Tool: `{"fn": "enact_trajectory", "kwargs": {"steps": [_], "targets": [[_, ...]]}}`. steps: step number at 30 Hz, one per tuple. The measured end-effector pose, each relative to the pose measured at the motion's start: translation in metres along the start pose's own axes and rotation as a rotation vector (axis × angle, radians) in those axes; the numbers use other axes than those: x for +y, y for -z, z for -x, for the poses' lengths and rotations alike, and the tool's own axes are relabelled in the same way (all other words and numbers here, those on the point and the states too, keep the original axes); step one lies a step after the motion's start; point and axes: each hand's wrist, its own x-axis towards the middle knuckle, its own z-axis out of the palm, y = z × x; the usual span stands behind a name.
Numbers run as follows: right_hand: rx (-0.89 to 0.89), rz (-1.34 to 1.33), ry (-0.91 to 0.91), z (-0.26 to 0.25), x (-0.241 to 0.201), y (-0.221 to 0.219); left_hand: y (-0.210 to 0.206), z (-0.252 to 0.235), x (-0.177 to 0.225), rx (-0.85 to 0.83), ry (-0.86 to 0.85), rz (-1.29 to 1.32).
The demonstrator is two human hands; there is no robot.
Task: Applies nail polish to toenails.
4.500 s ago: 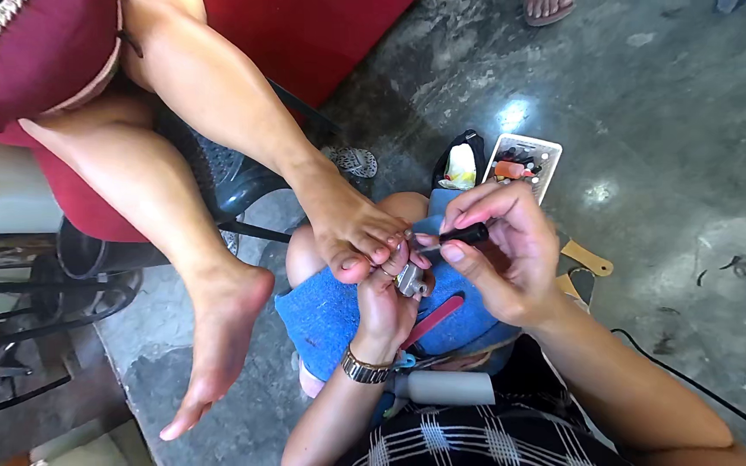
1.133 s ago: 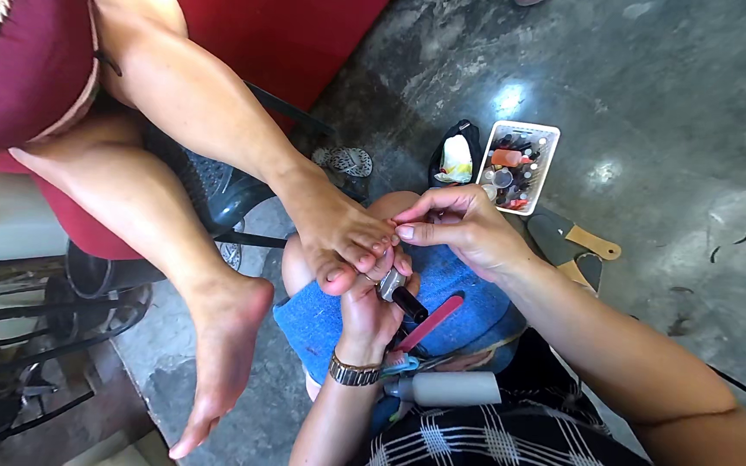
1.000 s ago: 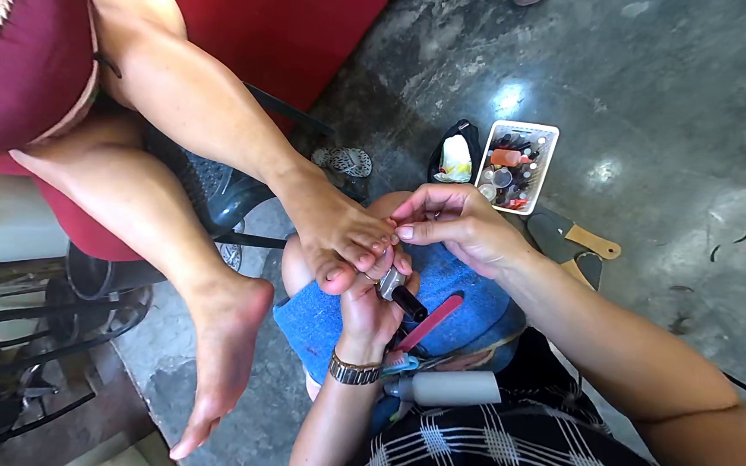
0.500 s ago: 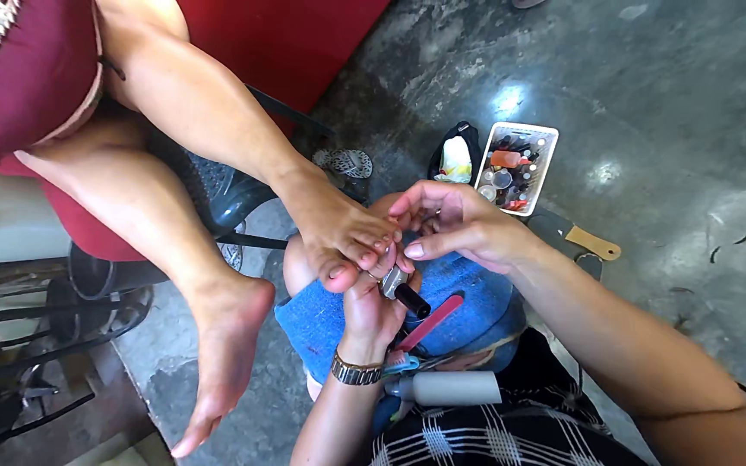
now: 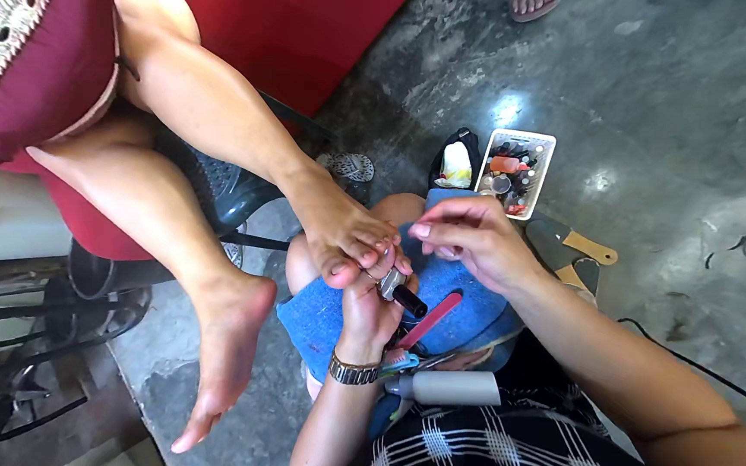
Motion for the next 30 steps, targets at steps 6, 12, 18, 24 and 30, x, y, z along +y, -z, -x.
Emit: {"fn": "enact_trajectory", "kwargs": {"steps": [6,12,18,24,30], "targets": [[-0.118,-0.293,-0.365,-0.012,-0.010,-0.001,-0.001,-0.001,0.000,0.016,0.001,-0.035],[-0.151,-0.304,-0.432,-0.019,-0.012,0.001,0.004,-0.003,0.001,-0.019,0.022,0.025],[-0.156,-0.319,-0.450,-0.020,-0.011,0.001,0.006,-0.003,0.001,-0.019,0.032,0.027],[-0.153,-0.374,-0.565,-0.023,-0.015,-0.003,0.008,-0.004,0.001,-0.029,0.031,0.003],[-0.177,-0.424,-0.606,-0.021,-0.014,-0.002,0.004,-0.004,0.001,-0.026,0.027,0.001]]}}
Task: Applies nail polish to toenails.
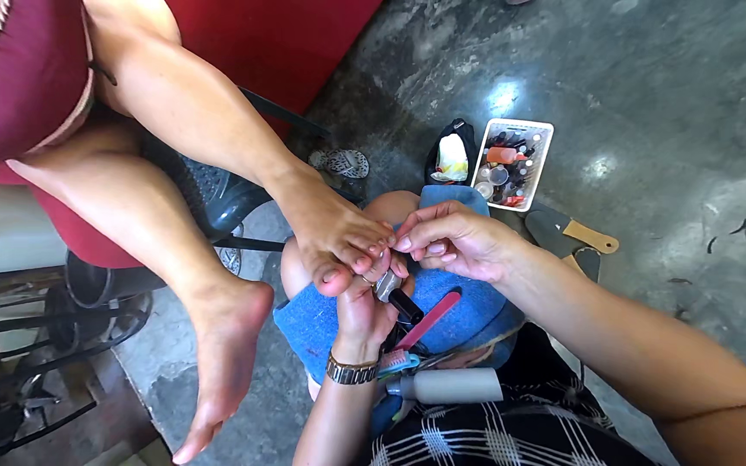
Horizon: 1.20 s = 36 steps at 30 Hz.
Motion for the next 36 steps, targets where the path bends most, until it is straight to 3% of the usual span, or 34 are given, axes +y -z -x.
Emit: {"fn": "enact_trajectory", "kwargs": {"steps": [4,9,12,15,25,36], "targets": [[-0.017,0.224,0.183,0.007,0.004,0.007,-0.006,0.002,-0.001,0.058,-0.015,-0.056],[-0.036,0.635,0.837,0.024,0.014,0.025,-0.024,0.015,0.002,0.254,-0.074,-0.308],[-0.158,0.897,1.079,0.037,0.014,0.026,-0.031,0.023,0.002,0.296,-0.100,-0.317],[-0.203,1.124,1.118,0.042,0.022,0.011,-0.038,0.026,0.000,0.304,-0.111,-0.273],[-0.149,1.149,1.384,0.034,0.024,-0.011,-0.056,0.020,0.000,0.319,-0.117,-0.130],[-0.066,0.967,1.293,0.044,0.023,-0.005,-0.057,0.016,-0.007,0.371,-0.183,-0.196]]}}
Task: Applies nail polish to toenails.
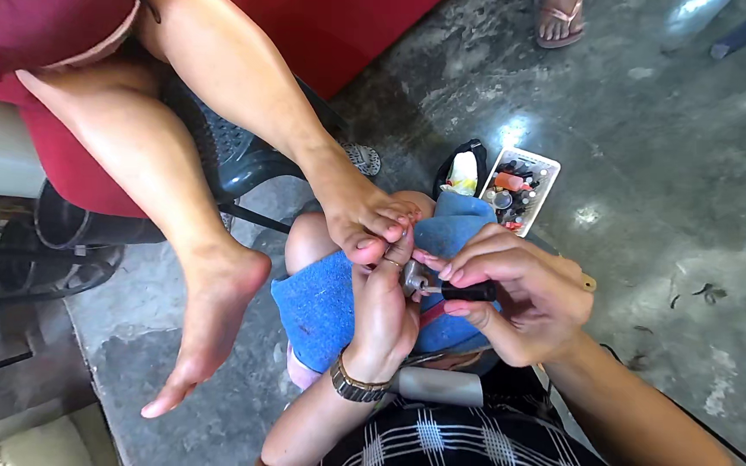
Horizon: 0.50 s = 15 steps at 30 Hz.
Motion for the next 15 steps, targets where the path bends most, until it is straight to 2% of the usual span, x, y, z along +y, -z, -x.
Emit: {"fn": "enact_trajectory", "kwargs": {"steps": [6,15], "targets": [[-0.006,-0.063,-0.045,-0.0028,-0.0009,0.0030,0.0005,0.0011,-0.0024,0.020,-0.035,-0.036],[-0.020,0.004,-0.016,-0.0082,-0.0014,-0.0012,0.0044,0.0002,-0.0051,0.001,-0.062,-0.018]]}}
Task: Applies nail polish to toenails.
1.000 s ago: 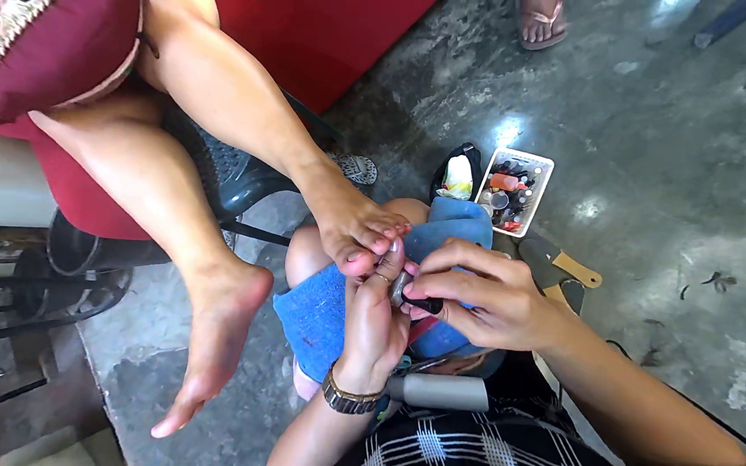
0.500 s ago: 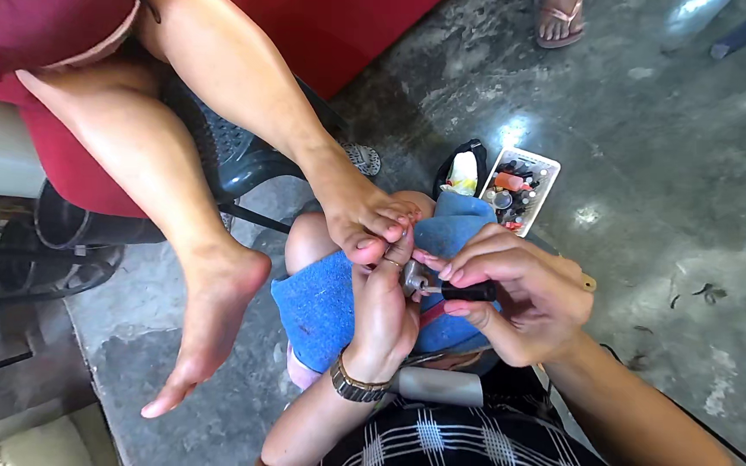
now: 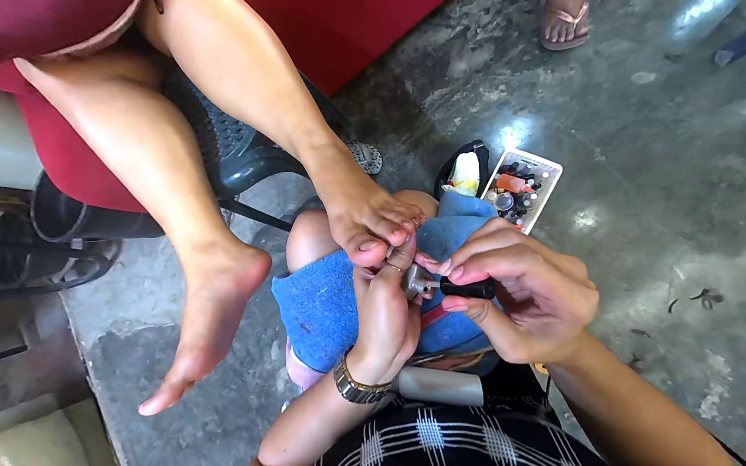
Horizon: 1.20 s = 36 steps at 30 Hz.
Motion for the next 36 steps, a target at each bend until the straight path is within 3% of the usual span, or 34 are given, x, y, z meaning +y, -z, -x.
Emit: {"fn": "enact_trajectory", "kwargs": {"steps": [5,14,36], "targets": [[0.009,-0.033,-0.027,-0.005,0.001,0.002,0.002,-0.001,-0.001,-0.016,-0.004,0.012],[0.207,-0.044,-0.048,-0.007,0.026,-0.012,0.009,-0.004,-0.002,-0.008,0.020,0.073],[0.161,0.024,-0.014,-0.010,0.026,-0.012,0.009,-0.006,-0.005,-0.012,-0.003,0.115]]}}
